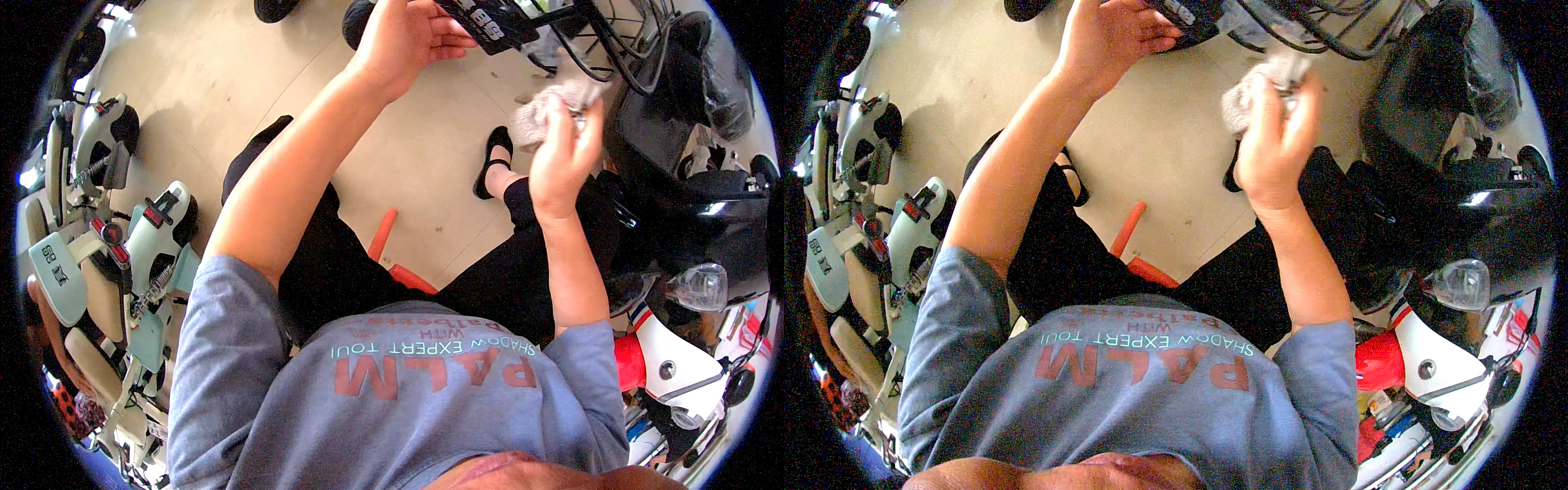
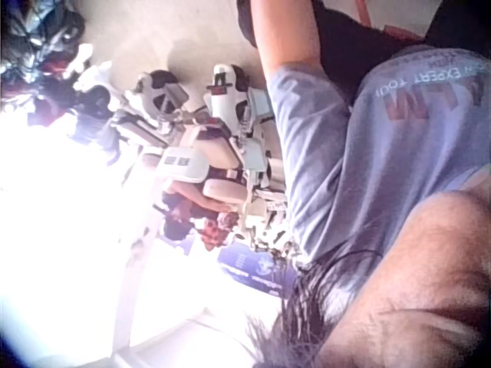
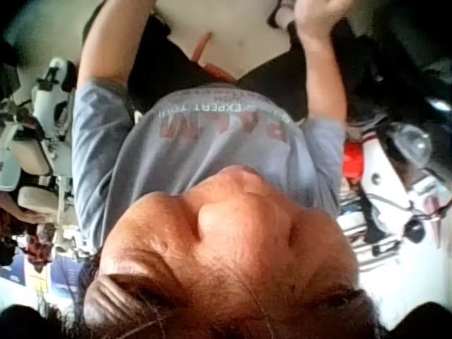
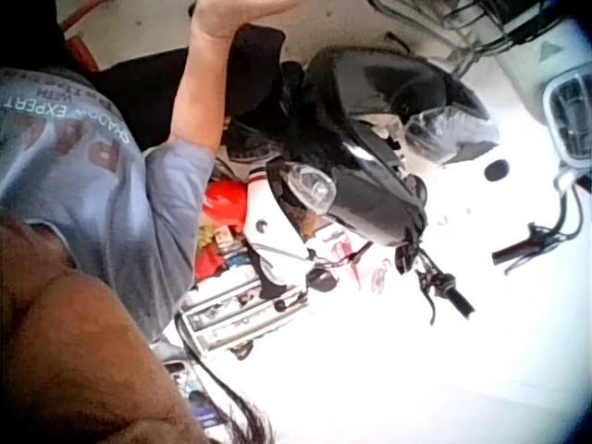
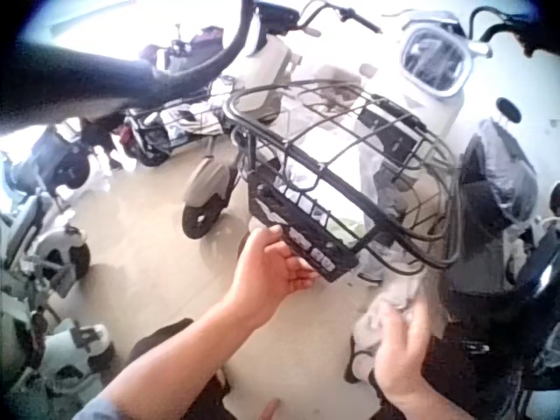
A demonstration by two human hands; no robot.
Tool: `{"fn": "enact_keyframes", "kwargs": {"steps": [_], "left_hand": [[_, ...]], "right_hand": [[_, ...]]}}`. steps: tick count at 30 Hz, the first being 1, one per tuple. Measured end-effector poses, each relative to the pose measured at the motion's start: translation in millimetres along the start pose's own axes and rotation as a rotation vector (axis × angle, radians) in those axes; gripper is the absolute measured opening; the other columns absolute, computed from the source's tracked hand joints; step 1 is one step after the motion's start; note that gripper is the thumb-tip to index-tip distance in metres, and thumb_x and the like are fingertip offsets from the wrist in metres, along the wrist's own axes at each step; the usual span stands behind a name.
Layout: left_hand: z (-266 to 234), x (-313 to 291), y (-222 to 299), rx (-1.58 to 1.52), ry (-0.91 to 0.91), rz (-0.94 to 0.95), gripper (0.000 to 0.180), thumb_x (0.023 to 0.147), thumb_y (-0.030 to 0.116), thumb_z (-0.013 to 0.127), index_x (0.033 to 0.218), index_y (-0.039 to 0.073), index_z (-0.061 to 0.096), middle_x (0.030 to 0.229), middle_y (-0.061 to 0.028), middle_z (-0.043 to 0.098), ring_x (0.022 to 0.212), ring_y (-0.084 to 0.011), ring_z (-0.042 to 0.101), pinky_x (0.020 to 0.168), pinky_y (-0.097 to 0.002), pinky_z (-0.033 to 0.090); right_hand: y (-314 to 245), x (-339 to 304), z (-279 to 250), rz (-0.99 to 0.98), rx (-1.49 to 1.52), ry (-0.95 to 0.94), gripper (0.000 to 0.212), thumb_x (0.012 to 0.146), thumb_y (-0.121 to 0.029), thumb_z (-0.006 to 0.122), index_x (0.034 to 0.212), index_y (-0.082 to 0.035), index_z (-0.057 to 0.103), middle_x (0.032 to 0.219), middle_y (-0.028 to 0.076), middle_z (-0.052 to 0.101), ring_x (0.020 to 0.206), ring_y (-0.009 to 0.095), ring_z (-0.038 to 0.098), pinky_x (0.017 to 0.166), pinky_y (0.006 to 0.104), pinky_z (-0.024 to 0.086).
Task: The person wipes the front basket and fairing of a scooter with a cloth, then removes and wipes a bag of hardware and several plastic mirror housings.
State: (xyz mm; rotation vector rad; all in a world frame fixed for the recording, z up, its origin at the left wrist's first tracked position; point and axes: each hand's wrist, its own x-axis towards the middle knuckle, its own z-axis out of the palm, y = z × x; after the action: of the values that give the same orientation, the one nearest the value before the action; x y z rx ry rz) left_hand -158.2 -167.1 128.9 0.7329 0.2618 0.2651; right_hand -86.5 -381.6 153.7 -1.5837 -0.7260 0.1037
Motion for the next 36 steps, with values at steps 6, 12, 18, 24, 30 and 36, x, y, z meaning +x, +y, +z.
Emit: {"fn": "enact_keyframes", "kwargs": {"steps": [6, 12, 18, 24, 30, 36], "left_hand": [[1, -1, 0, 0.046, 0.005, 0.012, 0.057, 0.093, 0.054, 0.038, 0.103, 0.005, 0.065, 0.093, -0.0104, 0.071, 0.087, -0.024, 0.065, 0.085, -0.0355, 0.048], [-1, 2, -1, -0.005, -0.034, 0.02, 0.057, 0.094, 0.053, 0.036, 0.103, 0.005, 0.066, 0.093, -0.0104, 0.071, 0.088, -0.0241, 0.066, 0.085, -0.0361, 0.048], [-7, 1, -1, -0.002, -0.02, 0.007, 0.056, 0.094, 0.052, 0.037, 0.101, 0.005, 0.066, 0.093, -0.0114, 0.072, 0.088, -0.0248, 0.066, 0.085, -0.0369, 0.048], [-2, 0, 5, 0.002, 0.036, -0.02, 0.056, 0.094, 0.052, 0.037, 0.099, 0.004, 0.066, 0.092, -0.0125, 0.072, 0.088, -0.0257, 0.066, 0.086, -0.0371, 0.048], [0, -4, 8, 0.033, 0.044, -0.026, 0.057, 0.094, 0.053, 0.037, 0.102, 0.004, 0.065, 0.093, -0.0116, 0.071, 0.088, -0.0248, 0.066, 0.086, -0.0365, 0.048], [-5, -4, 8, 0.029, 0.013, -0.036, 0.057, 0.094, 0.053, 0.037, 0.102, 0.005, 0.065, 0.092, -0.0102, 0.071, 0.088, -0.0234, 0.065, 0.086, -0.0357, 0.048]], "right_hand": [[-8, 10, 0, -0.316, -0.419, -0.126, 0.021, 0.092, -0.011, 0.06, 0.11, 0.0, 0.057, 0.094, 0.013, 0.058, 0.087, 0.029, 0.058, 0.079, 0.0393, 0.047], [-7, 20, -20, -0.385, -0.633, -0.093, 0.021, 0.088, -0.012, 0.061, 0.109, -0.007, 0.061, 0.091, 0.013, 0.058, 0.079, 0.031, 0.06, 0.07, 0.0425, 0.049], [-19, 10, -13, -0.374, -0.642, -0.193, 0.028, 0.089, -0.014, 0.063, 0.116, -0.006, 0.059, 0.095, 0.015, 0.057, 0.085, 0.034, 0.06, 0.073, 0.0421, 0.049], [-19, 8, -12, -0.328, -0.651, -0.212, 0.024, 0.087, -0.012, 0.062, 0.11, -0.007, 0.061, 0.092, 0.014, 0.056, 0.081, 0.035, 0.059, 0.072, 0.0438, 0.049], [21, 11, -25, -0.086, -0.692, -0.371, 0.031, 0.086, -0.017, 0.06, 0.113, -0.004, 0.066, 0.104, 0.018, 0.067, 0.084, 0.036, 0.067, 0.076, 0.0417, 0.053], [10, 29, -58, 0.003, 0.099, 0.233, 0.031, 0.089, -0.01, 0.052, 0.116, 0.002, 0.058, 0.098, 0.009, 0.065, 0.085, 0.015, 0.061, 0.072, 0.0287, 0.051]]}}
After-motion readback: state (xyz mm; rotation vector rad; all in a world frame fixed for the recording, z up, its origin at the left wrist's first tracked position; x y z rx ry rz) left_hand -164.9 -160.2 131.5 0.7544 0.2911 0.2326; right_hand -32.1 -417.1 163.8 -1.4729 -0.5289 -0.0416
